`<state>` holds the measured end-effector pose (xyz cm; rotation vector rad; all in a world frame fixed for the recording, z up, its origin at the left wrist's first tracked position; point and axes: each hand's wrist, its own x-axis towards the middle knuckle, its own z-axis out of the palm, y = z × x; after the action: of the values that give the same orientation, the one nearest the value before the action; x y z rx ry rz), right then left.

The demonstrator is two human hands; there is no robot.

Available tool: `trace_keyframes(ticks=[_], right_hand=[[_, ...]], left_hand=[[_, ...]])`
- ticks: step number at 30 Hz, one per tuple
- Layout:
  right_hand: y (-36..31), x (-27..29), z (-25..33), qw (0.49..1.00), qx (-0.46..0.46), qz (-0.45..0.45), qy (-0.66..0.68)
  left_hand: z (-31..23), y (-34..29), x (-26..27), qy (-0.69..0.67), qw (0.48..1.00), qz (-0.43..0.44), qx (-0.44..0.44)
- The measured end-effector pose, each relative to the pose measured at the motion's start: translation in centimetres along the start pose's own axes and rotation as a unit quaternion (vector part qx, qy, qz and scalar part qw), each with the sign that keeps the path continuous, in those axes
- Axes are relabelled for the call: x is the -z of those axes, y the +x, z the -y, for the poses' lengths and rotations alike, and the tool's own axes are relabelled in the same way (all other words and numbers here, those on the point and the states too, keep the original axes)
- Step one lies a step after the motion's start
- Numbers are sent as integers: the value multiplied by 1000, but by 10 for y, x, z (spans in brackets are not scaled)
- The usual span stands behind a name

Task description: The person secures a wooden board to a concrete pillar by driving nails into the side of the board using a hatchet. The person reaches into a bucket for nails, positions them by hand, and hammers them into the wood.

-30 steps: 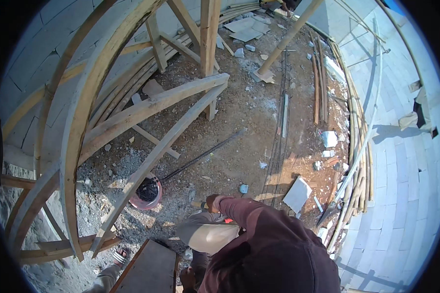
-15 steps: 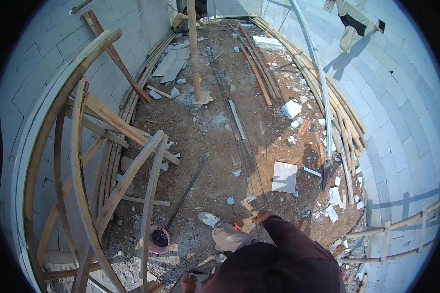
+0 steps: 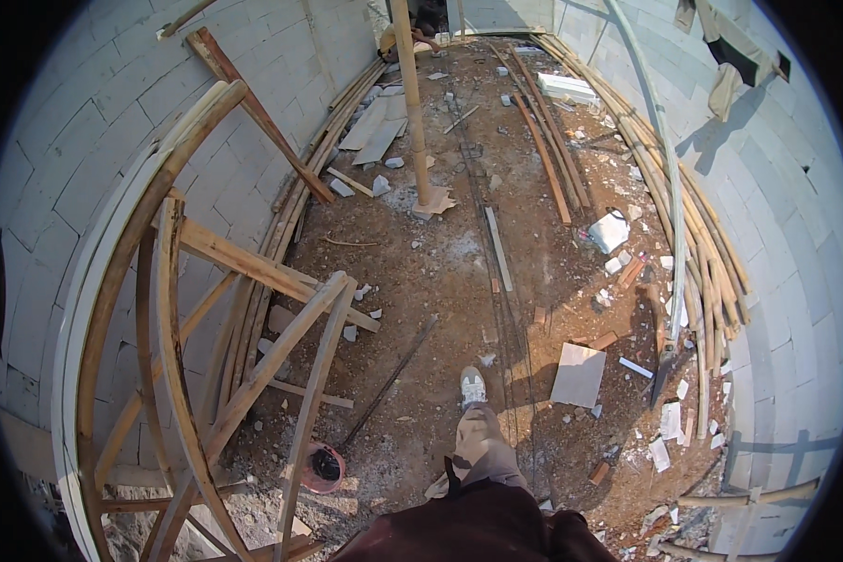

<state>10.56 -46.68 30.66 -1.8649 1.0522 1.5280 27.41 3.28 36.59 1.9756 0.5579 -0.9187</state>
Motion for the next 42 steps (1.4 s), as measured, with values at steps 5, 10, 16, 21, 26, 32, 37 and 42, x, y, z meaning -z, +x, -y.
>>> trace_keyframes(ticks=[5, 10, 16, 21, 26, 32, 37, 42], right_hand=[[30, 88, 99, 998, 51, 20, -15], [92, 252, 253, 974, 137, 9, -179], [65, 483, 362, 964, 225, -138, 26], [-32, 565, 380, 913, 354, -163, 123], [-58, 482, 384, 871, 322, -199, 314], [46, 343, 401, 864, 94, -55, 491], [159, 243, 401, 869, -17, 48, 491], [210, 205, 412, 875, -48, 105, 470]], left_hand=[[-76, 74, 4, 8, 1000, -6, 16], [-126, 77, 1, 140, 990, -7, -27], [-262, 52, 5, -112, 972, -202, -36], [-344, 45, 18, -128, 985, -116, 7], [-355, 143, 5, -91, 995, -41, 3], [-278, 382, -139, -15, 997, 77, 26], [-164, 511, -282, 242, 966, 70, -57], [-103, 575, -360, 407, 898, -28, -164]])
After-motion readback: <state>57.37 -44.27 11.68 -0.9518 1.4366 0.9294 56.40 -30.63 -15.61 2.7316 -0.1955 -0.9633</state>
